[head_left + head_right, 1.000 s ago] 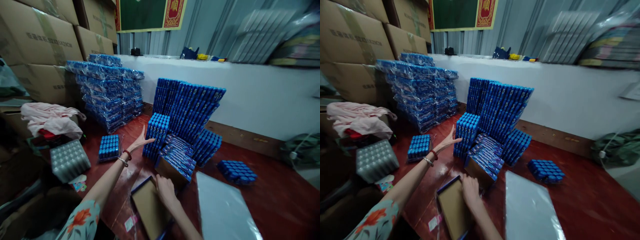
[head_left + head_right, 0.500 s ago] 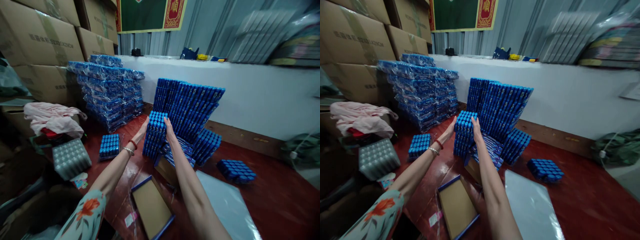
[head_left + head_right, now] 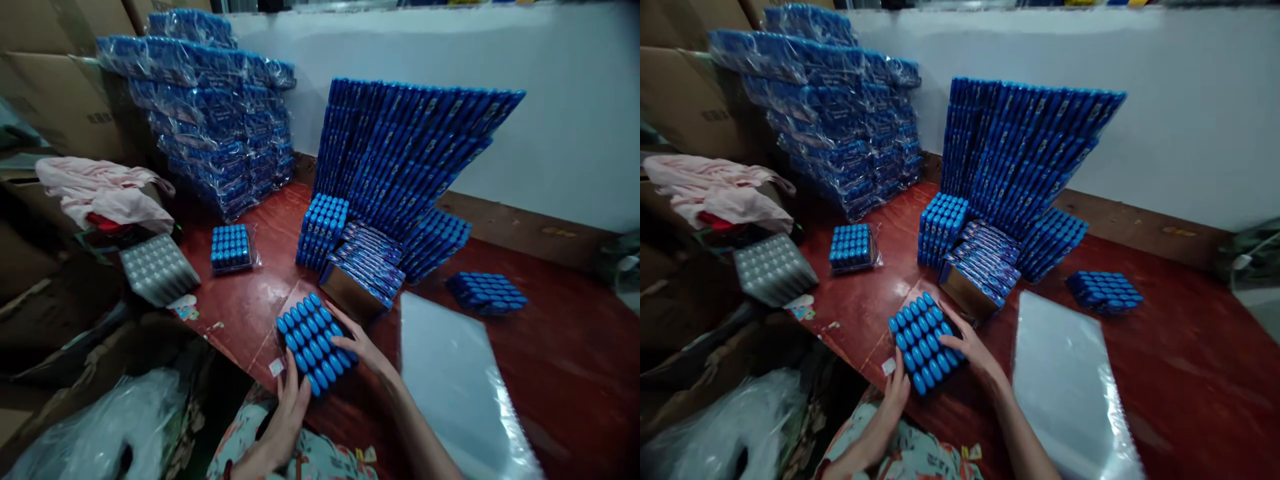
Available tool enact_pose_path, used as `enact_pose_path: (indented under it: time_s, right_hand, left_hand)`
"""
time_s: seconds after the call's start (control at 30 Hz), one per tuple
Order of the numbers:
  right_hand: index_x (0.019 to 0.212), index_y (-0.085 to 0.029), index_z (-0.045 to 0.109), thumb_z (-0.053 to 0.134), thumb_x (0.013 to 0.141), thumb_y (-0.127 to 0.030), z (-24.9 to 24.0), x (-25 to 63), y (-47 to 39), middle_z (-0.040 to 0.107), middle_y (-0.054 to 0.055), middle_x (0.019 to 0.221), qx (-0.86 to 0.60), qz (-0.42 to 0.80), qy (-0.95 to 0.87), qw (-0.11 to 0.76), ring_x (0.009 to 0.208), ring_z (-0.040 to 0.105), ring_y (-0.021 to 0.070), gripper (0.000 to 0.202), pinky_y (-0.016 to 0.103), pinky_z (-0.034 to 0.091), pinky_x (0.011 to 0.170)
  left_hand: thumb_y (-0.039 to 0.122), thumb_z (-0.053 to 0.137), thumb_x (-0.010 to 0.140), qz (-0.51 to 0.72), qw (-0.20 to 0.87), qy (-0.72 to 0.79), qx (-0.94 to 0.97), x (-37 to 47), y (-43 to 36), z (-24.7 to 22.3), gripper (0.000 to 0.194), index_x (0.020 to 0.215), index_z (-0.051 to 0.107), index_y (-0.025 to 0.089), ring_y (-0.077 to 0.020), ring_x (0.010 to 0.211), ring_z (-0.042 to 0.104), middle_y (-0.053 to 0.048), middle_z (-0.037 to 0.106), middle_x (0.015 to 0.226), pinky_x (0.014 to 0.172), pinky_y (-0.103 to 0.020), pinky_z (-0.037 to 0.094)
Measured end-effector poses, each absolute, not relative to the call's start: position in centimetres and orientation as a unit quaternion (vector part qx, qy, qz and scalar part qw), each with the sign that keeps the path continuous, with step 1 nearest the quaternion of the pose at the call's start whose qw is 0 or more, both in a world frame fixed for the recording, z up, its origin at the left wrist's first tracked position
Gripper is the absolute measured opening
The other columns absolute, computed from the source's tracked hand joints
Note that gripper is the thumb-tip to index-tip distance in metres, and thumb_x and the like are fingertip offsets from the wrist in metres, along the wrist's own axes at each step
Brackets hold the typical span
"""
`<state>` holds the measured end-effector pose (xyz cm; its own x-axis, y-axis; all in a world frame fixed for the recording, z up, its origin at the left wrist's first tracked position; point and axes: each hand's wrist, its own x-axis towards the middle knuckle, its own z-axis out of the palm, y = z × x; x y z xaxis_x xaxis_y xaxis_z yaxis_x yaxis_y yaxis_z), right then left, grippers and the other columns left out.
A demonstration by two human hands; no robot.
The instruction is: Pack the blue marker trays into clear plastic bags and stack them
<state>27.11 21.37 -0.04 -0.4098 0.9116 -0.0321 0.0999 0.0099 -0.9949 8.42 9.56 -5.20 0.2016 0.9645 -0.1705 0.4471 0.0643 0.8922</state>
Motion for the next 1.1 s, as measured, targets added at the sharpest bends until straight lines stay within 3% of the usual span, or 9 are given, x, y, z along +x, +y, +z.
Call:
enact_pose_path:
  time_s: [0.17,0.27,0.4,0.53,0.73,0.83,0.93,1.03,1.1]
  right_hand:
    - [0.139,-0.025,0.042,0.056,0.084,-0.051,-2.5,26.7,19.6,0.039,0.007,0.147,-0.517,0.441,-0.656,0.329,0.137,0.035,0.0236,0.063,0.048,0.021,0.116]
    - [0.142,-0.026,0.037,0.045,0.088,-0.056,-2.4,26.6,19.7,0.032,0.004,0.151,-0.561,0.420,-0.625,0.344,0.141,0.025,0.0206,0.062,0.047,0.014,0.118]
    - [0.141,-0.026,0.039,0.042,0.088,-0.061,-3.0,26.6,21.0,0.034,0.005,0.150,-0.544,0.479,-0.610,0.320,0.140,0.027,0.0207,0.064,0.048,0.015,0.117]
    - [0.142,-0.022,0.038,0.039,0.087,-0.064,-4.6,25.4,21.1,0.035,0.007,0.149,-0.539,0.497,-0.596,0.328,0.140,0.028,0.0208,0.069,0.048,0.013,0.118]
    - [0.147,-0.025,0.025,0.035,0.088,-0.063,-5.8,22.2,15.6,0.028,0.003,0.153,-0.615,0.461,-0.466,0.439,0.142,0.022,0.0188,0.071,0.046,0.017,0.117]
    - [0.136,-0.023,0.046,0.043,0.086,-0.061,-4.7,24.0,12.6,0.047,0.006,0.142,-0.615,0.473,-0.454,0.438,0.133,0.040,0.0233,0.064,0.046,0.029,0.113]
    - [0.108,-0.019,0.068,0.051,0.081,-0.061,-3.7,29.9,10.3,0.066,0.012,0.115,-0.689,0.372,-0.455,0.425,0.109,0.059,0.0281,0.052,0.048,0.042,0.101]
    - [0.096,-0.019,0.071,0.052,0.075,-0.066,-3.8,38.0,8.8,0.068,0.013,0.095,-0.759,0.186,-0.499,0.376,0.094,0.059,0.0296,0.055,0.050,0.046,0.090]
    - [0.095,-0.022,0.072,0.054,0.066,-0.074,-4.5,42.8,8.0,0.066,0.013,0.092,-0.781,0.114,-0.545,0.283,0.088,0.057,0.0316,0.063,0.052,0.045,0.085]
  left_hand:
    - [0.051,0.024,0.094,0.288,0.441,0.620,0.581,7.4,8.5,-3.5,0.068,0.149,-0.010,0.031,-0.0220,0.145,0.010,-0.003,0.016,0.157,0.117,-0.054,0.009]
    - [0.050,0.028,0.094,0.352,0.378,0.658,0.548,6.7,10.6,-2.1,0.070,0.150,-0.010,0.028,-0.0216,0.146,0.005,-0.005,0.006,0.159,0.118,-0.050,0.013]
    - [0.049,0.028,0.095,0.339,0.328,0.655,0.590,7.6,14.3,-2.5,0.069,0.151,-0.003,0.023,-0.0245,0.146,-0.005,-0.010,-0.003,0.159,0.117,-0.054,0.004]
    - [0.046,0.025,0.096,0.281,0.293,0.641,0.652,8.3,17.5,-3.7,0.060,0.150,0.015,0.021,-0.0280,0.146,0.006,-0.013,0.001,0.159,0.113,-0.061,0.002]
    - [0.050,0.031,0.095,0.206,0.355,0.465,0.784,4.3,21.5,-2.9,0.060,0.148,0.024,0.023,-0.0216,0.145,0.014,-0.007,0.012,0.158,0.117,-0.040,0.020]
    - [0.054,0.033,0.093,0.125,0.318,0.442,0.830,3.6,22.4,-1.2,0.059,0.147,0.027,0.029,-0.0266,0.144,0.016,-0.005,0.017,0.158,0.116,-0.047,0.019]
    - [0.053,0.033,0.093,0.115,0.209,0.498,0.834,5.1,22.4,0.6,0.055,0.141,0.040,0.027,-0.0348,0.144,0.008,-0.007,0.022,0.156,0.113,-0.061,0.011]
    - [0.053,0.034,0.093,0.160,0.152,0.480,0.849,8.0,22.4,1.3,0.057,0.140,0.042,0.023,-0.0339,0.144,0.008,-0.008,0.026,0.155,0.114,-0.060,0.006]
    - [0.054,0.033,0.093,0.157,0.155,0.443,0.869,9.6,22.5,0.9,0.057,0.140,0.041,0.024,-0.0325,0.142,0.019,-0.009,0.036,0.150,0.114,-0.059,0.007]
